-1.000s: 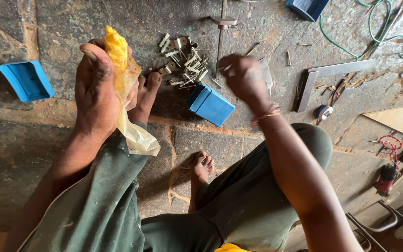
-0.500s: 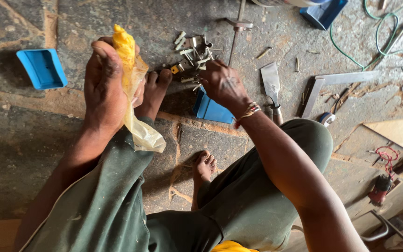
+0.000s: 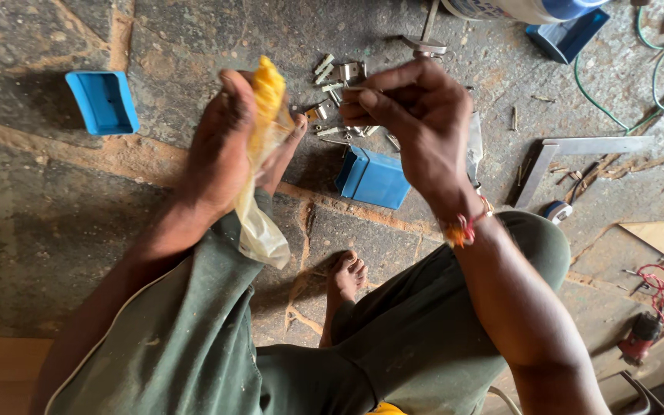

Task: The person sits on the floor and applies a yellow substance from a plastic bag onto small metal hardware pieces. They pick up the pieces one by one, apply the substance, and place them back on the floor. The person also briefly handles a blue plastic container.

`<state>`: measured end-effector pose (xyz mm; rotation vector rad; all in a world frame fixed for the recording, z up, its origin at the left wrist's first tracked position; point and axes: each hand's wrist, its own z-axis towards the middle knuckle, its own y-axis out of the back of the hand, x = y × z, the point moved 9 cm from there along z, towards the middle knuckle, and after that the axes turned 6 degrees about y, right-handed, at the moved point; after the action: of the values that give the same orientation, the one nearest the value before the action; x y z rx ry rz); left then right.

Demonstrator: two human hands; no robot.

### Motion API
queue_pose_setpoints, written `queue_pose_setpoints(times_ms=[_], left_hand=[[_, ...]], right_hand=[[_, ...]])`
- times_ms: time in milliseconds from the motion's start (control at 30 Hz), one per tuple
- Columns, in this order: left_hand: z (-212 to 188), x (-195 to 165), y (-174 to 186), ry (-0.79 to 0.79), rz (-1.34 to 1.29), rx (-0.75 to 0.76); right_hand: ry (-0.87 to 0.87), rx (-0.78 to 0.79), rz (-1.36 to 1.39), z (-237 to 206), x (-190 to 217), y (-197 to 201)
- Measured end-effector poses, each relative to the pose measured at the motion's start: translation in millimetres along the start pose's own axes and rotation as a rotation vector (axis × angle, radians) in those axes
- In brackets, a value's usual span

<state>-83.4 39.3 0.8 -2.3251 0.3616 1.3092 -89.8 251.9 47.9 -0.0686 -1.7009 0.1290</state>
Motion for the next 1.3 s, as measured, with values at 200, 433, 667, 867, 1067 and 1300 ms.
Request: queue_pose_setpoints(times_ms=[200, 433, 667, 867, 1067, 1300], left_hand=[[-1, 0, -23, 0.069, -0.151, 0.141], [-4, -12, -23, -0.065, 0.021, 0.115], [-3, -9, -24, -0.162, -0.01, 0.067], [-6, -13, -15, -0.22, 0.182, -0.041], [-8, -15, -12, -0.191, 0.032, -0.023], [0, -18, -29, -0.279, 0.017, 0.004]], right_hand=[[0.159, -0.006, 0.009, -22, 27, -28], [0.476, 0.097, -0.675, -31, 54, -59], [0.035, 0.041, -0.148, -28, 15, -45], [-0.075, 0.008, 0.071, -38, 8, -45], [0.057, 0.096, 0.083, -25, 28, -43], [0.101, 0.033, -0.067, -30, 35, -54]])
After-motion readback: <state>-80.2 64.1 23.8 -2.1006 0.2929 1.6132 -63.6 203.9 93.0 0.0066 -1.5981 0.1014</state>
